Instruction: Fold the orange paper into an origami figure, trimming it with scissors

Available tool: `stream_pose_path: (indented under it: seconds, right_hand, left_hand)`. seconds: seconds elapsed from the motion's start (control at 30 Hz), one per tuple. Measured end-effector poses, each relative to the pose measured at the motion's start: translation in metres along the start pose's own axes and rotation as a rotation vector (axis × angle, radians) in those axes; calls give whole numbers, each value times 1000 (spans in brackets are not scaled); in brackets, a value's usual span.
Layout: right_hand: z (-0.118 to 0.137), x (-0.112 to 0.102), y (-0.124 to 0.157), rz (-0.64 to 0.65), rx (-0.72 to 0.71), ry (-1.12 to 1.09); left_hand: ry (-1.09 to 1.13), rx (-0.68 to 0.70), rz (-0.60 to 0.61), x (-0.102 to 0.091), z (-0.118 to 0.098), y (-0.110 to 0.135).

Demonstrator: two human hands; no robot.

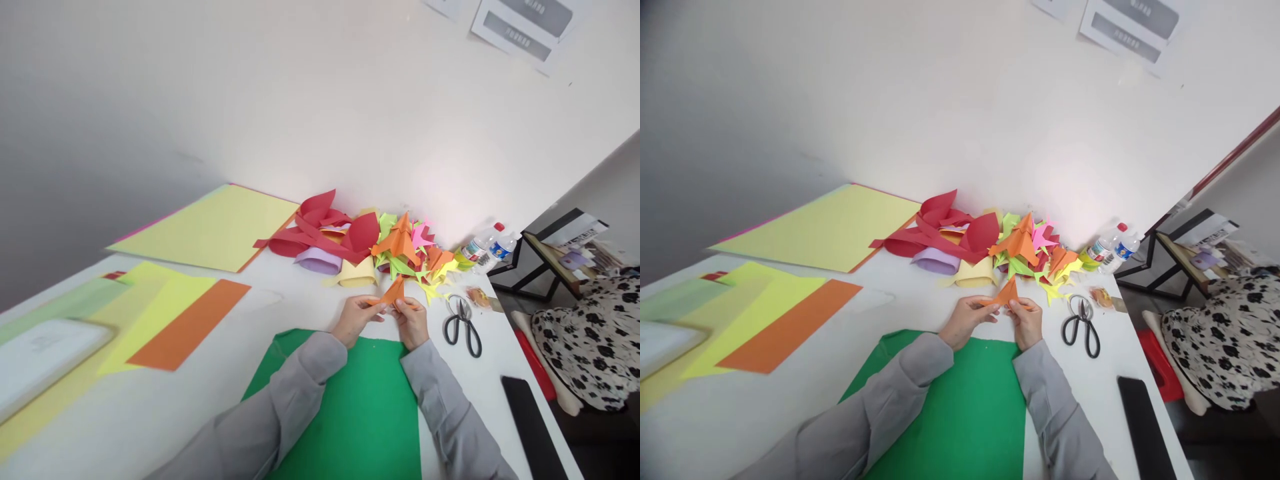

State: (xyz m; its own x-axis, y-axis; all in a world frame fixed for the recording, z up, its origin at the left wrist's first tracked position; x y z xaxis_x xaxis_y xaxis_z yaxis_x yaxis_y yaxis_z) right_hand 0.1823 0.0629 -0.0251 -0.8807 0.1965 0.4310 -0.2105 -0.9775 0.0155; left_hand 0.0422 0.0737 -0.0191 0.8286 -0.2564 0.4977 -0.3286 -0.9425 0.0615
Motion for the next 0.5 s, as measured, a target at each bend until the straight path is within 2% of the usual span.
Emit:
stream_pose_path:
  seconds: [0.13,0.27,0.4,0.5]
  right_hand:
    - [-2,1,-3,36,-41,69]
    - [-5,6,-3,93,-40,258]
    - [-8,13,-1,154,-47,373]
    - [-10,16,-1,180,-44,339]
  left_hand:
    - [114,-2,-19,-9,-2,-5]
    - [165,12,12,-10,-6,-8]
    - [97,14,48,-6,-6,-7]
    - [25,23,46,-6,-4,-6]
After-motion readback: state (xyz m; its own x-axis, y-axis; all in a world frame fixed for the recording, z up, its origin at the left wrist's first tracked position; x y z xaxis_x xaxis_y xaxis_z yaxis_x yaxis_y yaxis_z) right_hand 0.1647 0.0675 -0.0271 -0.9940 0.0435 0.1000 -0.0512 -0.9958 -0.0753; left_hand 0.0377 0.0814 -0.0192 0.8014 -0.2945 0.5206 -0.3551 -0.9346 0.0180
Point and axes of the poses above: each hand's wrist, its own y-axis away from the middle knuckle, its own x-axis out of the palm, z = x × y, the point moved 6 cm from there along -y, towards the middle knuckle, and after that the axes turned 4 degrees about z, right-handed, at the moved point
